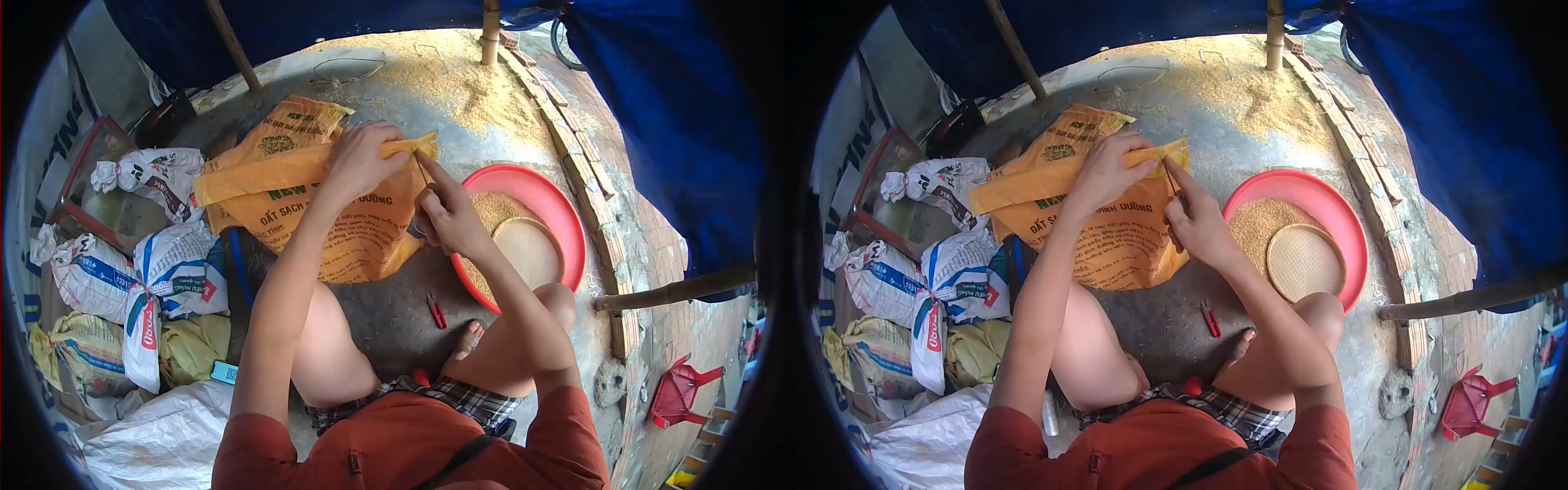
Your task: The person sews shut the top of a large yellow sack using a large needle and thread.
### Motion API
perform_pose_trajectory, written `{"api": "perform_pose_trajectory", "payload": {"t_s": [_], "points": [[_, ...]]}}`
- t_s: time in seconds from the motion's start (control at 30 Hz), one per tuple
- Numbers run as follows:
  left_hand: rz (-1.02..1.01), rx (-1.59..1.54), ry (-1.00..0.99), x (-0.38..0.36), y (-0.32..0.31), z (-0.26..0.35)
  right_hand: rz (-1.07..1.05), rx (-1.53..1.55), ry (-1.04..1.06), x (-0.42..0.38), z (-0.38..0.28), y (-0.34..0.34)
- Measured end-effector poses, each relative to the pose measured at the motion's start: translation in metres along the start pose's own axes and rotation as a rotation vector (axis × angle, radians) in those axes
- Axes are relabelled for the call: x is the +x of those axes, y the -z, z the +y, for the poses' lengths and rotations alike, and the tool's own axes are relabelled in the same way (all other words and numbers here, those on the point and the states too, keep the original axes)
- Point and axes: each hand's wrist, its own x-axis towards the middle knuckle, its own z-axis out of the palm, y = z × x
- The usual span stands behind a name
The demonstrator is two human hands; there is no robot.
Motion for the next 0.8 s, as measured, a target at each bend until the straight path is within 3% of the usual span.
{"api": "perform_pose_trajectory", "payload": {"t_s": [0.1, 0.17, 0.2, 0.27, 0.5, 0.57, 0.6, 0.67, 0.8], "points": [[0.084, 0.177, -0.086, 0.000, -0.004, 0.002, -0.010, 0.084, -0.004, 0.001, -0.007, -0.001], [0.185, 0.231, -0.138, 0.002, -0.012, 0.003, -0.014, 0.472, -0.255, 0.002, -0.020, 0.006], [0.186, 0.229, -0.135, 0.001, -0.014, 0.004, -0.015, 0.470, -0.258, 0.003, -0.017, 0.010], [0.243, 0.274, -0.154, 0.001, -0.018, 0.004, -0.159, 1.170, -0.327, 0.008, -0.006, 0.019], [0.261, 0.240, -0.136, 0.002, -0.018, 0.003, -0.285, 1.430, -0.325, 0.014, 0.008, 0.017], [0.232, 0.152, -0.107, 0.002, -0.019, 0.001, 0.076, -0.318, 0.068, 0.008, -0.001, 0.006], [0.235, 0.151, -0.105, 0.002, -0.020, 0.002, 0.073, -0.320, 0.067, 0.008, 0.002, 0.006], [0.217, 0.166, -0.067, 0.002, -0.020, 0.003, 0.183, -0.882, 0.307, 0.009, 0.010, 0.005], [0.242, 0.124, -0.071, 0.004, -0.019, 0.002, 0.169, -0.798, 0.233, 0.008, 0.000, 0.002]]}}
